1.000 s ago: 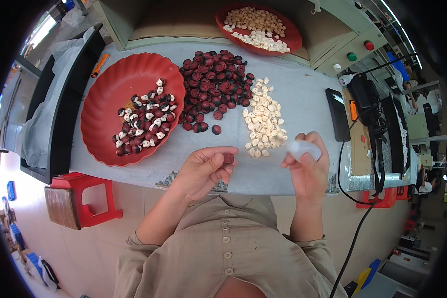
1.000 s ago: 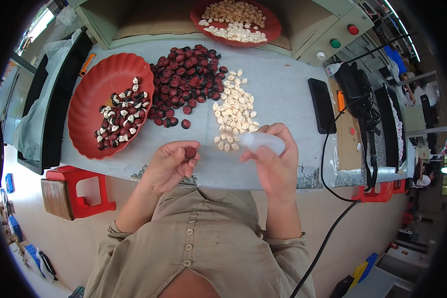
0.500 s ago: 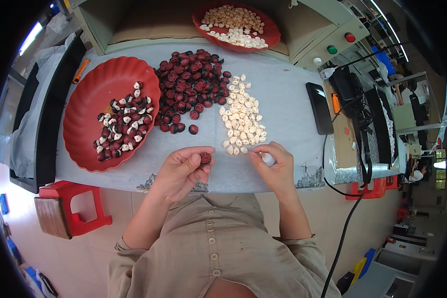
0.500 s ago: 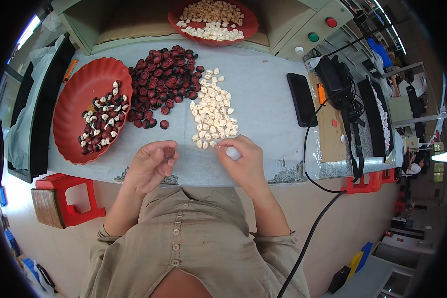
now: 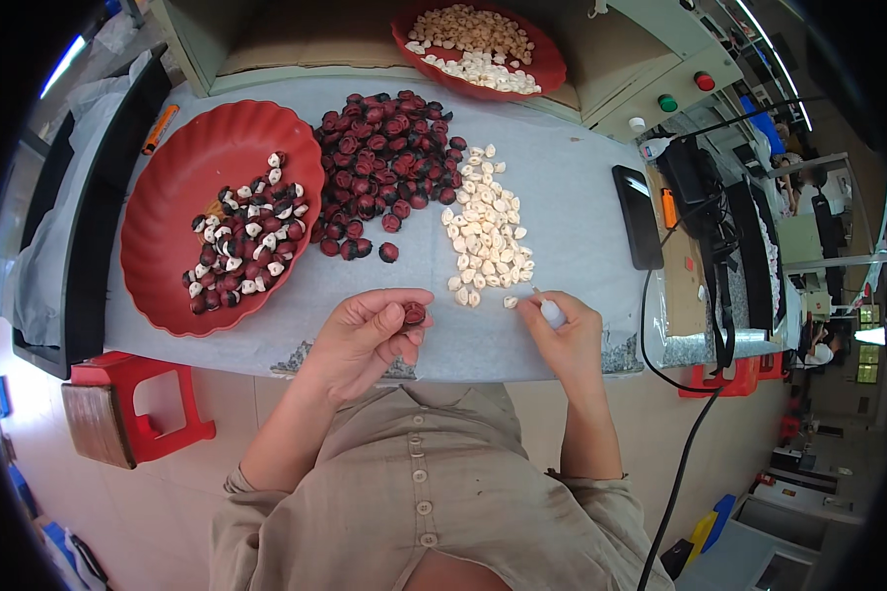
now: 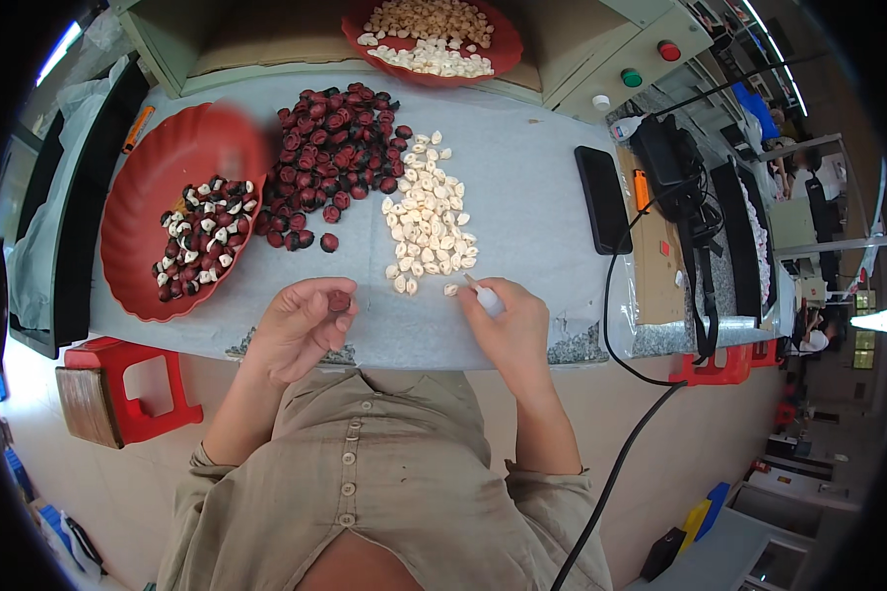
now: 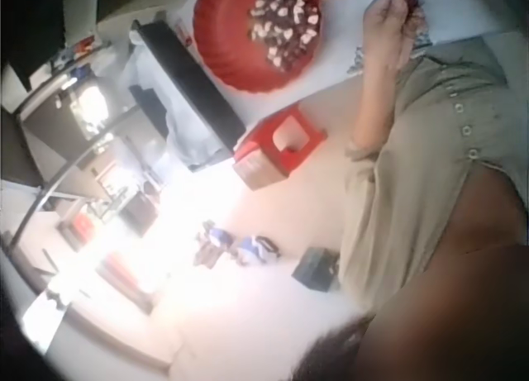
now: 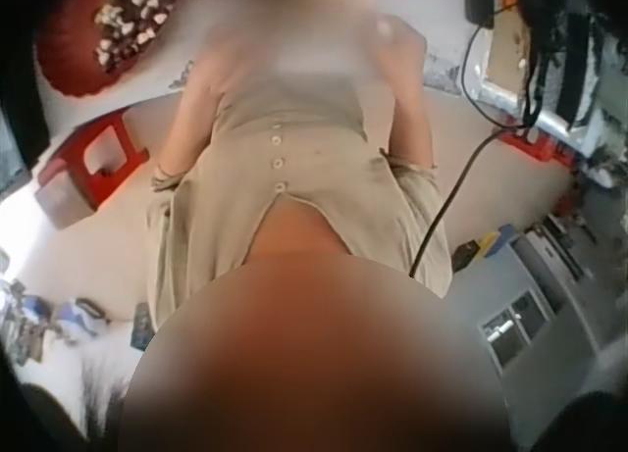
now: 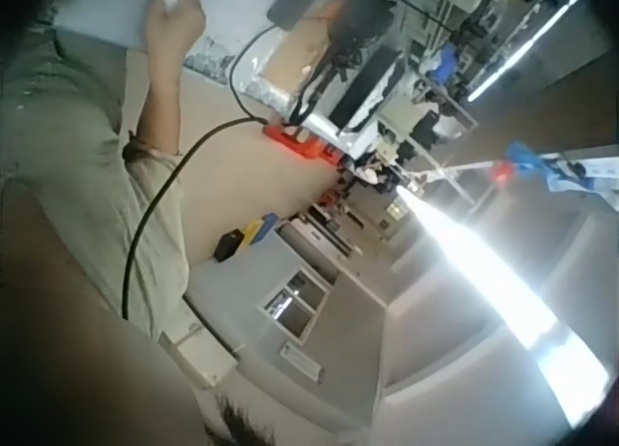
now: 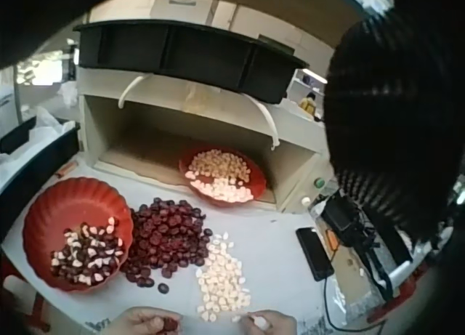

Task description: Applying glue to red plastic components and attaching white circular parts to assemble decorative items.

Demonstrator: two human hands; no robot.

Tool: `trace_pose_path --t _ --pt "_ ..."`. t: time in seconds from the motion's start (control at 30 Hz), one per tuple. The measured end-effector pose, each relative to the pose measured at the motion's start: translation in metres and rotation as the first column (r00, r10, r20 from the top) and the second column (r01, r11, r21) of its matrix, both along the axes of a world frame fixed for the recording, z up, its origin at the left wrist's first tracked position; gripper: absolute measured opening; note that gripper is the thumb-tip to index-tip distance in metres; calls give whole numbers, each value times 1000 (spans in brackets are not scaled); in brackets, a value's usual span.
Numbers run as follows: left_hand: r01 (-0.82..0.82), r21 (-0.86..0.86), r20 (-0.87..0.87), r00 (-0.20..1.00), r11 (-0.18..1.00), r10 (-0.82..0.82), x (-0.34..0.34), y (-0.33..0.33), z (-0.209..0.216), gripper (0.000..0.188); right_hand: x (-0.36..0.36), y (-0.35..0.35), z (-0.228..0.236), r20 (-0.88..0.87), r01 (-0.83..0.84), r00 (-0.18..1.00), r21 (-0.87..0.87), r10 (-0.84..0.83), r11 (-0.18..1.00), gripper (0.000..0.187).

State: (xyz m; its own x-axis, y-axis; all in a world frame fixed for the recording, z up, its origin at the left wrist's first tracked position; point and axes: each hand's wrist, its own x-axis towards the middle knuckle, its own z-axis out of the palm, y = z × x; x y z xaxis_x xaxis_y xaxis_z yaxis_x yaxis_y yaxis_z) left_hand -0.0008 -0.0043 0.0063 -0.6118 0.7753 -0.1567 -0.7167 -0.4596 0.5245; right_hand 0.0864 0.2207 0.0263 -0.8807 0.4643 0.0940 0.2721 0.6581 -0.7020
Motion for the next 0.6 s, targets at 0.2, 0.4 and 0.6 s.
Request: trace_pose_path --t 0.2,0.4,0.6 --pt "7 18 22 1000 1000 -7 -1 0 0 30 -17 5 20 -31 -285 959 -105 283 953 13" --pt "4 -2 3 1000 1000 -4 0 1 0 32 -22 9 23 123 -358 929 49 350 932 15" --pt "7 -11 11 1000 1000 -7 -1 0 1 32 -24 4 24 131 -318 941 18 313 948 14"
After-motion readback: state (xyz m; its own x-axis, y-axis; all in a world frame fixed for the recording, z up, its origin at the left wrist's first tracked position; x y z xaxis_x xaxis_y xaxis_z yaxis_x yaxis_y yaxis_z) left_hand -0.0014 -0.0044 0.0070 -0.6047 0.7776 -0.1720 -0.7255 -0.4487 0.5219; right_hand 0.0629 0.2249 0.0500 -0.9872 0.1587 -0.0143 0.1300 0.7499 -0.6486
